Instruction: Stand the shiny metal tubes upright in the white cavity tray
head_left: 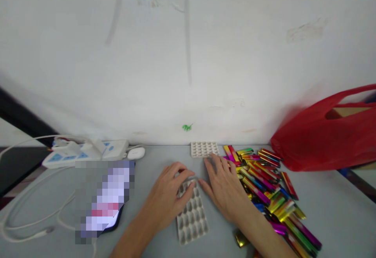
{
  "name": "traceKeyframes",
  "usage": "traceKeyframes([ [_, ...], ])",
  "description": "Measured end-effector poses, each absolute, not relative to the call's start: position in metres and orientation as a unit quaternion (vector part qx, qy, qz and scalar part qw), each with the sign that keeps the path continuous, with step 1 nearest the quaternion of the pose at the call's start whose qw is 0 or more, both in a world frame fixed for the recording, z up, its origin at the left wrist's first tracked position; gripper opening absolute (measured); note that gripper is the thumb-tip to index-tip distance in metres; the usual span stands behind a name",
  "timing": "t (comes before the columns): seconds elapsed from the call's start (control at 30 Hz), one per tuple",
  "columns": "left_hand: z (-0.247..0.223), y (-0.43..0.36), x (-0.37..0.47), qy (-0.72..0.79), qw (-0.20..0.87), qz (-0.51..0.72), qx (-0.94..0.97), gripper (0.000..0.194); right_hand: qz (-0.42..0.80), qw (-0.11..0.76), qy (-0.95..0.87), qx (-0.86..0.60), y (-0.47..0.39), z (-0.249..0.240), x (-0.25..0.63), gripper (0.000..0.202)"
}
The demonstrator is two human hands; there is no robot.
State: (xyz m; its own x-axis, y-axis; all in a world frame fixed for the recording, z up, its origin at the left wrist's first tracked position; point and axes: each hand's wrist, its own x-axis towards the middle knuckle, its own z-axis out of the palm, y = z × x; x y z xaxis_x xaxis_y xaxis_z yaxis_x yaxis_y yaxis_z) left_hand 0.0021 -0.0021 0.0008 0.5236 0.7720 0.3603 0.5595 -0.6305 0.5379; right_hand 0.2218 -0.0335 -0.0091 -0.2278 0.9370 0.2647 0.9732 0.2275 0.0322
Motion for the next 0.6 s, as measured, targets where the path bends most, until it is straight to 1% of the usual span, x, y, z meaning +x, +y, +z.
traceKeyframes([
  [0.1,0.001,-0.001,0.003,0.396,0.186,0.280,0.854,0.019,-0.096,0.096,-0.779,-0.612,-0.034,-0.009,0.222,0.058],
  [0.2,0.003,-0.001,0.003,0.435,0.179,0.238,0.850,0.021,-0.100,0.100,-0.780,-0.609,-0.034,-0.006,0.223,0.057],
  [0.3,0.004,0.000,0.001,0.470,0.192,0.199,0.838,0.034,-0.103,0.111,-0.777,-0.612,-0.035,0.001,0.228,0.048],
  [0.43,0.004,0.000,-0.001,0.481,0.221,0.189,0.827,0.037,-0.107,0.139,-0.772,-0.611,-0.035,0.014,0.240,0.036],
  [0.5,0.004,-0.001,0.000,0.478,0.241,0.196,0.821,0.032,-0.100,0.161,-0.774,-0.604,-0.035,0.019,0.247,0.032],
  [0.6,0.005,-0.003,0.003,0.468,0.268,0.202,0.818,0.013,-0.083,0.199,-0.774,-0.595,-0.035,0.022,0.258,0.030],
])
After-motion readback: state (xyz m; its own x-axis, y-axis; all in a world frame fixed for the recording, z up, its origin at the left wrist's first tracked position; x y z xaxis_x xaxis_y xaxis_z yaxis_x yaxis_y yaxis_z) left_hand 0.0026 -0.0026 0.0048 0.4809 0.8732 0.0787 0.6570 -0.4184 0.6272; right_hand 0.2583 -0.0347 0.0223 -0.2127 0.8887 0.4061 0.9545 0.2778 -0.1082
